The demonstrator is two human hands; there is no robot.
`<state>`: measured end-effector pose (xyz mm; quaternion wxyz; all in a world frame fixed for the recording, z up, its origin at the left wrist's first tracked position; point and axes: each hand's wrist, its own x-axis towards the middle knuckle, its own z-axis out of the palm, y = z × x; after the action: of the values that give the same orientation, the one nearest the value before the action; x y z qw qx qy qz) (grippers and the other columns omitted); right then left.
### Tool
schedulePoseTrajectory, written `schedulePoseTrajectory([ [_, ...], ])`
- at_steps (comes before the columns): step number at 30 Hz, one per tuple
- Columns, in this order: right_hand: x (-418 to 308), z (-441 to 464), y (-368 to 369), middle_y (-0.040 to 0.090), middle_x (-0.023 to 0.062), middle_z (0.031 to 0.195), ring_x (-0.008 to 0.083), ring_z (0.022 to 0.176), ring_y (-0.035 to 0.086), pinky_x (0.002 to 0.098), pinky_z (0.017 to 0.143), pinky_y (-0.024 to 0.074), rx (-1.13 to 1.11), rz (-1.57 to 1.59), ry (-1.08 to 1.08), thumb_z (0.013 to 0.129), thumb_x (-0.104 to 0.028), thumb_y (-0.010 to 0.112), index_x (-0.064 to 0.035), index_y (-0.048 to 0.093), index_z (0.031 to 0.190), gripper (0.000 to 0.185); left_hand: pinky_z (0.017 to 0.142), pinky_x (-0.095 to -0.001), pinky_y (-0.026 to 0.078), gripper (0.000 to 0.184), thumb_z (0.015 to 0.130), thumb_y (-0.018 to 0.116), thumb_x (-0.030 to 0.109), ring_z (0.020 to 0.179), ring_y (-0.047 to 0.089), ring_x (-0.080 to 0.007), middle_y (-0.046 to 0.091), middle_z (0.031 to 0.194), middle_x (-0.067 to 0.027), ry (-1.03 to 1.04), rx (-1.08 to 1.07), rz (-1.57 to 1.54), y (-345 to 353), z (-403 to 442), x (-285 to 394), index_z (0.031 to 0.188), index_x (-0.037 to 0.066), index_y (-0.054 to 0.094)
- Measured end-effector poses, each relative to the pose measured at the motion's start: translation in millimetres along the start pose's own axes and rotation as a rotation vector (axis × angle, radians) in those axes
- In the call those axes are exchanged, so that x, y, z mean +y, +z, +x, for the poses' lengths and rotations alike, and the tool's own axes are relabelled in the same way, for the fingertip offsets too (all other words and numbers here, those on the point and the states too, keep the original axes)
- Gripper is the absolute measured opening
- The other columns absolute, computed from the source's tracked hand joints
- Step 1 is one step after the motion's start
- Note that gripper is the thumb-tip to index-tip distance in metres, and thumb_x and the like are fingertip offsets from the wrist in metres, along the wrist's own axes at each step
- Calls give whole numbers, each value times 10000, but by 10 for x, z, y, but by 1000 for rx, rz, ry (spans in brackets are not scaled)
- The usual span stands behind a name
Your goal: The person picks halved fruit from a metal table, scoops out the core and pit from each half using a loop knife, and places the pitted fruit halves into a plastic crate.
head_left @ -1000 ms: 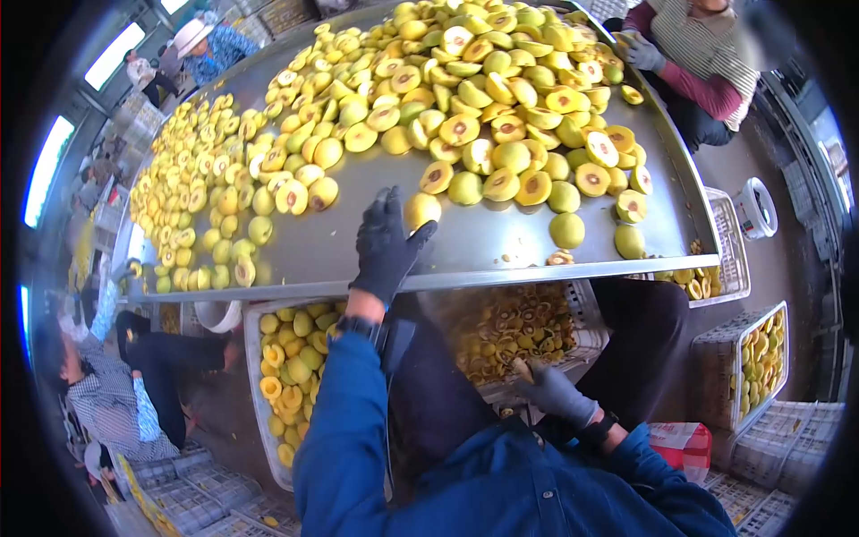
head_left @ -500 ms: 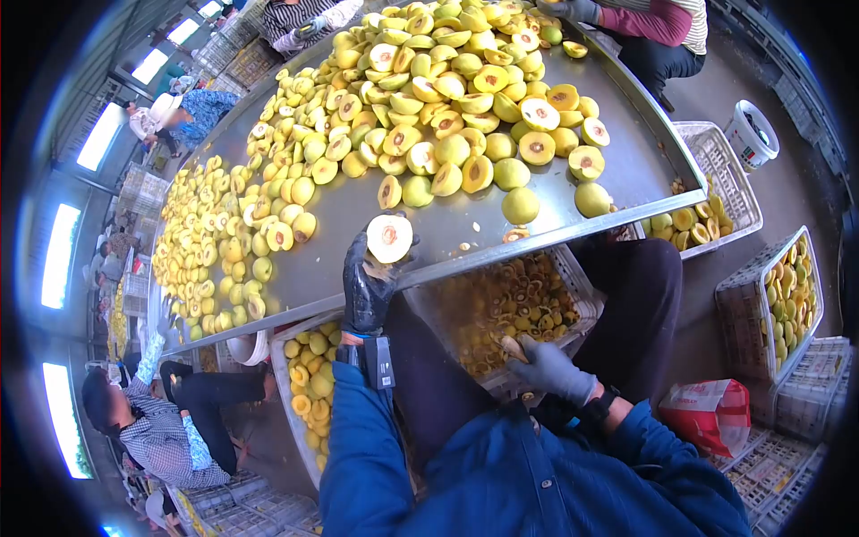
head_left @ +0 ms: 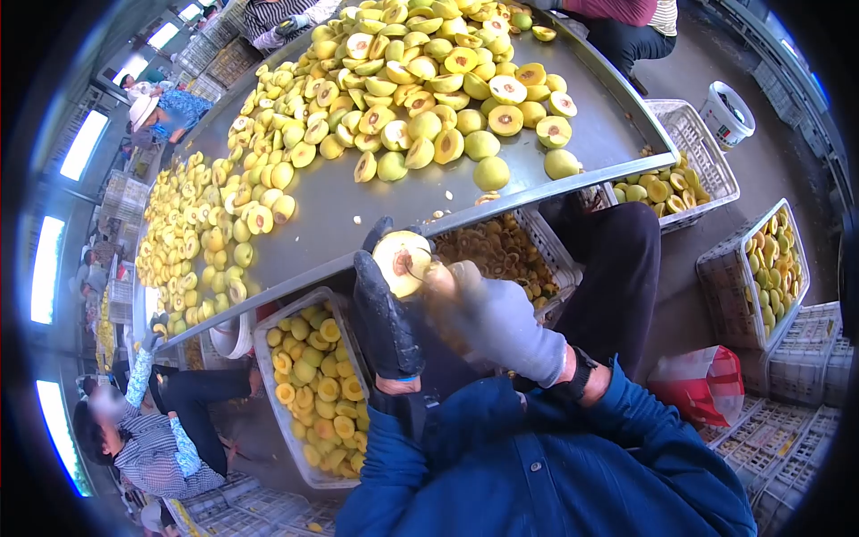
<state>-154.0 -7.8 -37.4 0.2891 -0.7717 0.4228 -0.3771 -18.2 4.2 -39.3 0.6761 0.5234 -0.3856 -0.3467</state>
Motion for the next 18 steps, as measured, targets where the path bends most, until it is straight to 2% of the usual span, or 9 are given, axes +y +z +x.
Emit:
schedulePoseTrajectory([
  [5, -144, -23, -83, 588, 151, 630, 360, 562, 622, 445, 485, 490, -42, -65, -40, 900, -230, 628, -82, 477, 881, 212, 972, -338, 447, 565, 1060, 287, 424, 1075, 584, -210, 613, 1188, -141, 31, 58, 3, 74, -214, 163, 1296, -31, 525],
  [8, -164, -54, -82, 593, 156, 646, 364, 564, 624, 450, 487, 489, -145, -124, -5, 904, -209, 609, -70, 468, 878, 200, 968, -341, 445, 567, 1061, 286, 423, 1065, 585, -211, 617, 1170, -139, 30, 66, -9, 106, -246, 223, 1276, -36, 539],
  [14, -78, -167, 75, 601, 165, 649, 371, 566, 623, 461, 489, 485, -112, -153, -84, 869, -189, 618, -60, 460, 875, 205, 935, -338, 454, 556, 1056, 309, 431, 1024, 586, -205, 625, 1114, -114, 14, 82, 12, 88, -293, 250, 1217, -36, 563],
  [15, -92, -177, 52, 602, 171, 654, 377, 582, 626, 465, 500, 486, -135, -114, -52, 860, -186, 628, -55, 463, 883, 212, 910, -363, 492, 531, 1043, 365, 417, 986, 609, -225, 623, 1091, -140, 86, 48, 9, 84, -285, 239, 1235, -47, 536],
  [18, -135, -204, -45, 603, 190, 667, 394, 629, 631, 475, 531, 489, -186, 40, 27, 832, -171, 656, -42, 474, 905, 235, 910, -367, 493, 514, 1041, 370, 399, 989, 607, -228, 619, 1092, -140, 54, 54, -40, 106, -325, 276, 1212, -52, 546],
])
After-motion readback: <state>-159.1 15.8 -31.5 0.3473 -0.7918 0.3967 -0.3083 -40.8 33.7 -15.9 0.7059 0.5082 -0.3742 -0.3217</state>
